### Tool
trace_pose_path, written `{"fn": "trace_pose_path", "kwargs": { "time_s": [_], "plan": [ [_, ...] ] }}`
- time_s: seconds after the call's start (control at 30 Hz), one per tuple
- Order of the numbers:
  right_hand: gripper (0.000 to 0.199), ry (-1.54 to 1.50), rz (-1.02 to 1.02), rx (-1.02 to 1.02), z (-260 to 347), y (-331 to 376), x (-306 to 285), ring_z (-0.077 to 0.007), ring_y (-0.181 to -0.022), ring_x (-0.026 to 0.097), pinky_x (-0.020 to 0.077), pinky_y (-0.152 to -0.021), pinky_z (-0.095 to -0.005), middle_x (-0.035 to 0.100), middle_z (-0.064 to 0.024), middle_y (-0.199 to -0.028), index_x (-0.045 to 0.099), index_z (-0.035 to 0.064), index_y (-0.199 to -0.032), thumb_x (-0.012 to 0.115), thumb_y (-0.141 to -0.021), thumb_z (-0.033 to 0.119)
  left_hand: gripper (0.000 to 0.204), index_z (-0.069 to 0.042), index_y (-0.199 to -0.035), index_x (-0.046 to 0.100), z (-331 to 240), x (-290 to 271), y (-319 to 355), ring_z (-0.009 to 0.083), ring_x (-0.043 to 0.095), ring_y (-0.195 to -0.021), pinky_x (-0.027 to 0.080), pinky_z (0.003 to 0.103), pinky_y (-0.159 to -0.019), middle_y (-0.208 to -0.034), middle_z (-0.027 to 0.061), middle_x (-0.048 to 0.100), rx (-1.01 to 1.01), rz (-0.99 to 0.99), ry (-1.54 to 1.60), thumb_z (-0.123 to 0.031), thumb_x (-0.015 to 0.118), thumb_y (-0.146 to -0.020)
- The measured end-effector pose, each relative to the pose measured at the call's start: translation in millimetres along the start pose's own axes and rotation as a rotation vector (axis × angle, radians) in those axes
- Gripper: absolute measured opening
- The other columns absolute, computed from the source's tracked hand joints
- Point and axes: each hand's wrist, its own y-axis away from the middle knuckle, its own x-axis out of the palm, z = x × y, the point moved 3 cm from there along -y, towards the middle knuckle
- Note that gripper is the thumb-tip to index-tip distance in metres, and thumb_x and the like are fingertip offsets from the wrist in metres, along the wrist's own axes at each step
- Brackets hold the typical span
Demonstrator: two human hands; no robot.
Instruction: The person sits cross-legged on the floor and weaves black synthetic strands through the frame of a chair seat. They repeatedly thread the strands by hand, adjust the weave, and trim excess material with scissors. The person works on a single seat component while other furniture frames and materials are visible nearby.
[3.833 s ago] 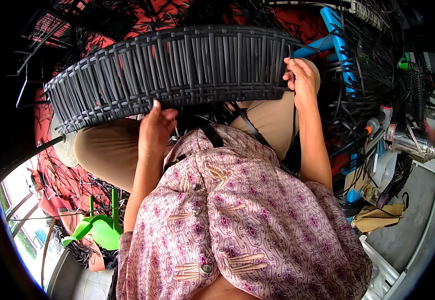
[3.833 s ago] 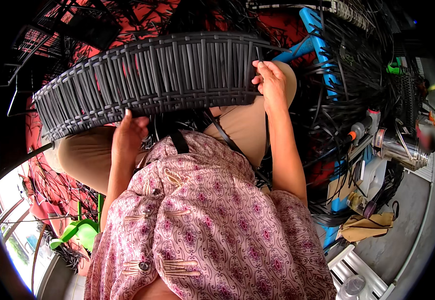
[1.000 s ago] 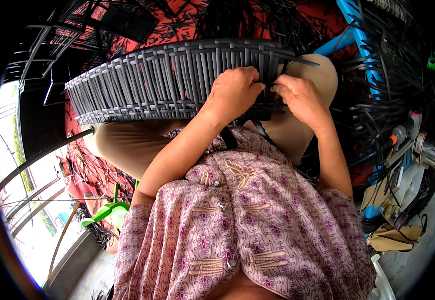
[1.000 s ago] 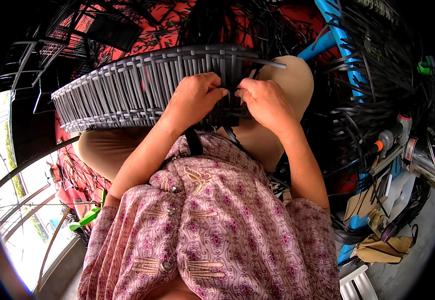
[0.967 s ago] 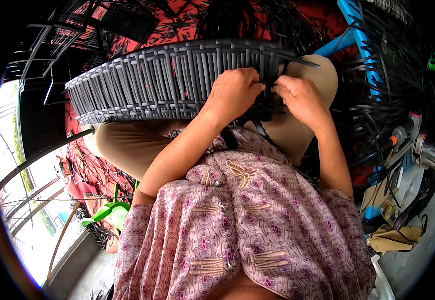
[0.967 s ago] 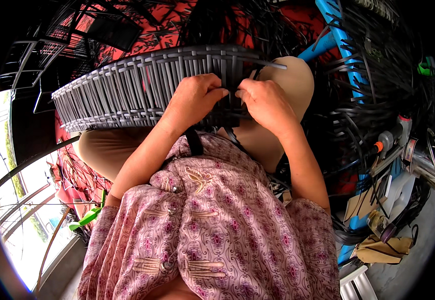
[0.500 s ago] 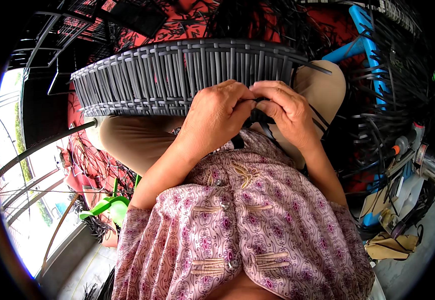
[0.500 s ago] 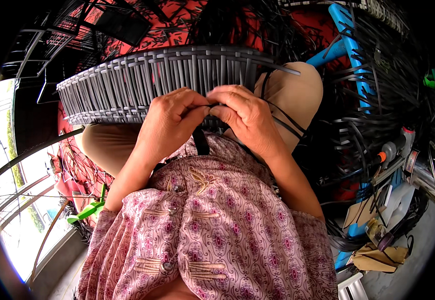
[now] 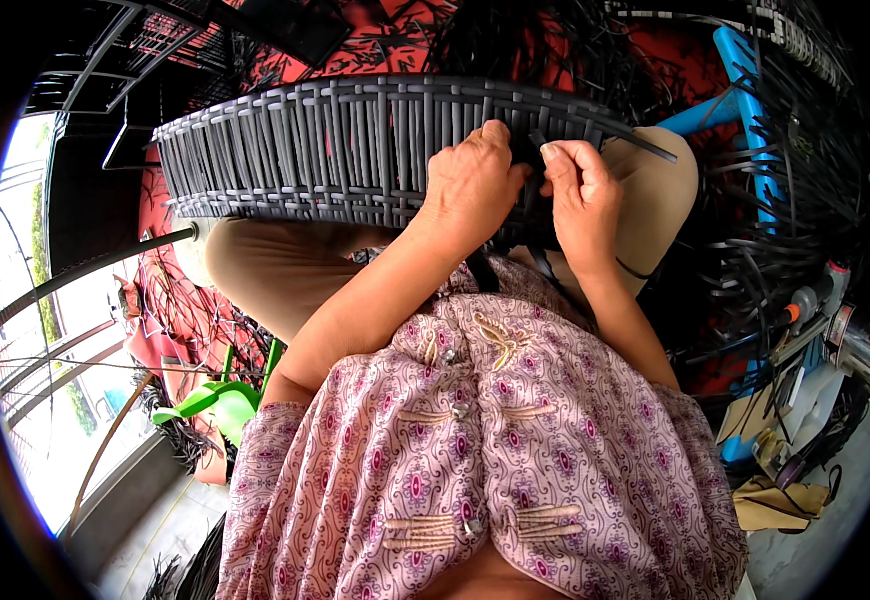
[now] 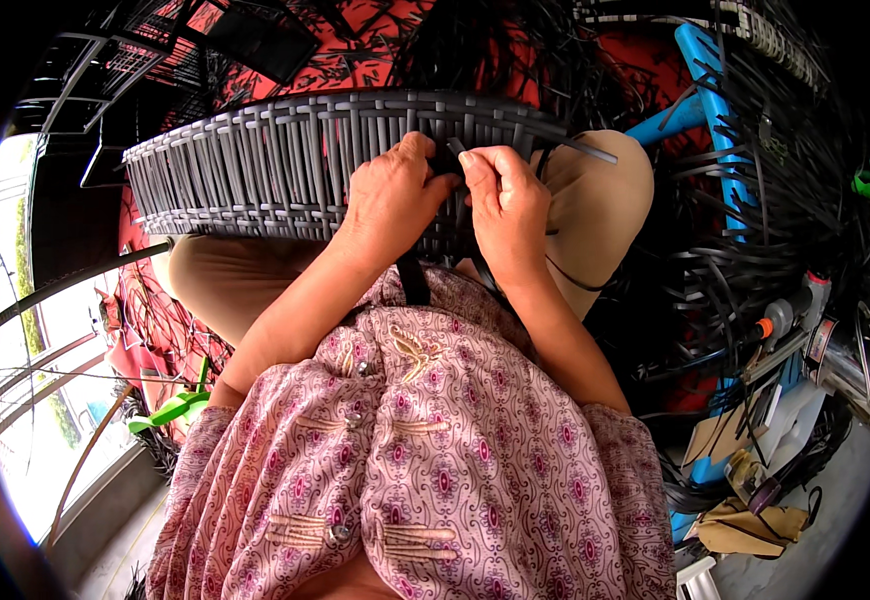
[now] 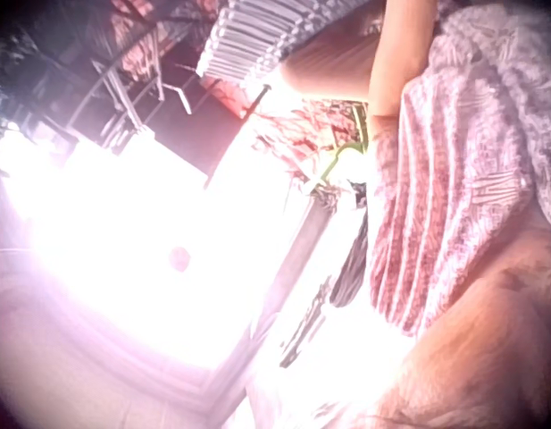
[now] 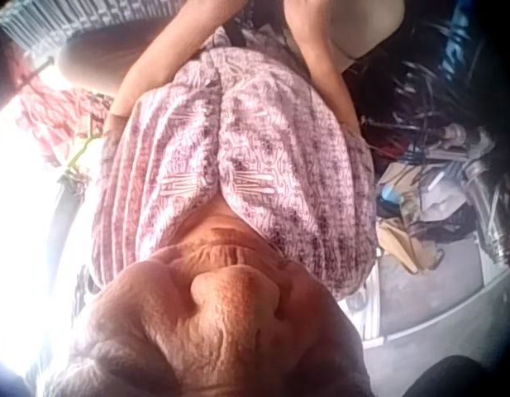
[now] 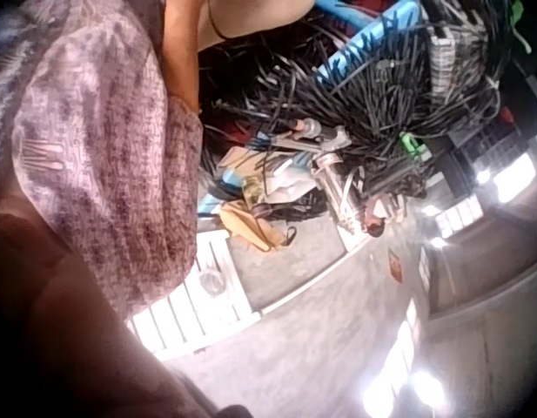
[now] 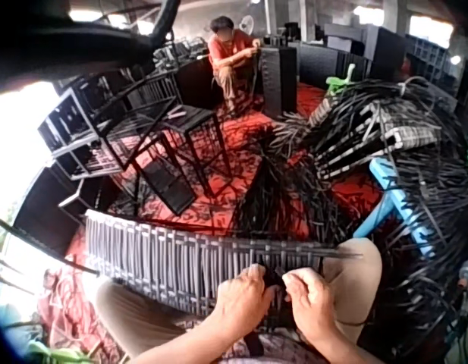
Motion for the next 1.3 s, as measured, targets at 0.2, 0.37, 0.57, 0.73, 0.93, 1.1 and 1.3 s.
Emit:
{"fn": "trace_pose_path", "kwargs": {
  "time_s": [0.2,0.37,0.57,0.73,0.93,1.1,1.3],
  "plan": [
    [0.011,0.151,-0.017,-0.135,3,-5,6,-0.0242,-0.063,0.062,0.0497,-0.061,-0.0352,0.065,-0.0135,-0.076,0.065,-0.0001,-0.091,0.069,-0.094,0.01,0.026,-0.001,-0.102,0.061,4,4,3,0.0376,0.07,-0.075,0.055,0.045,-0.066,-0.076,0.0167,0.07,-0.098,-0.039,0.14,-0.015,0.07,-0.082],
    [0.009,0.303,0.02,-0.223,5,-9,10,-0.0353,-0.072,0.066,0.0519,-0.064,-0.0417,0.068,-0.0169,-0.081,0.064,0.0002,-0.089,0.069,-0.092,0.007,0.025,0.002,-0.106,0.063,13,2,9,0.036,0.072,-0.08,0.057,0.041,-0.072,-0.083,0.0194,0.072,-0.107,-0.034,0.311,-0.007,0.066,-0.082],
    [0.007,0.415,0.151,-0.293,6,-12,12,-0.0374,-0.078,0.067,0.0526,-0.068,-0.0456,0.069,-0.0155,-0.085,0.066,0.0031,-0.091,0.067,-0.091,0.01,0.028,0.004,-0.111,0.063,18,1,10,0.0337,0.073,-0.083,0.057,0.038,-0.073,-0.086,0.0209,0.072,-0.124,-0.011,0.404,-0.006,0.065,-0.084],
    [0.009,0.437,0.25,-0.352,7,-13,11,-0.0366,-0.079,0.067,0.052,-0.068,-0.0463,0.068,-0.0133,-0.087,0.069,0.0051,-0.092,0.066,-0.093,0.014,0.024,0.004,-0.107,0.064,15,-13,7,0.036,0.071,-0.081,0.056,0.041,-0.073,-0.086,0.0225,0.071,-0.028,0.109,0.334,-0.01,0.065,-0.087],
    [0.011,0.541,0.226,-0.316,14,-1,12,-0.0351,-0.08,0.067,0.0525,-0.069,-0.0431,0.067,-0.0119,-0.089,0.069,0.006,-0.097,0.068,-0.093,0.016,0.017,0.001,-0.095,0.068,33,-14,9,0.0421,0.068,-0.084,0.053,0.049,-0.077,-0.088,0.0243,0.069,-0.066,0.175,0.431,-0.014,0.066,-0.086],
    [0.022,0.471,0.103,-0.446,36,22,17,-0.0316,-0.092,0.067,0.0543,-0.078,-0.0403,0.067,-0.011,-0.105,0.067,0.0054,-0.108,0.073,-0.088,0.009,0.01,0.003,-0.093,0.064,28,-57,28,0.0218,0.069,-0.061,0.052,0.033,-0.058,-0.075,0.0131,0.067,0.008,0.047,0.365,-0.007,0.065,-0.09],
    [0.023,0.107,0.375,-0.414,41,14,30,-0.026,-0.087,0.069,0.056,-0.075,-0.0321,0.07,-0.0107,-0.1,0.069,0.0,-0.107,0.075,-0.088,0.009,0.008,0.002,-0.094,0.065,5,-102,38,0.0143,0.064,-0.065,0.051,0.029,-0.06,-0.078,0.0099,0.065,0.027,0.098,0.409,-0.006,0.064,-0.092]
  ]
}}
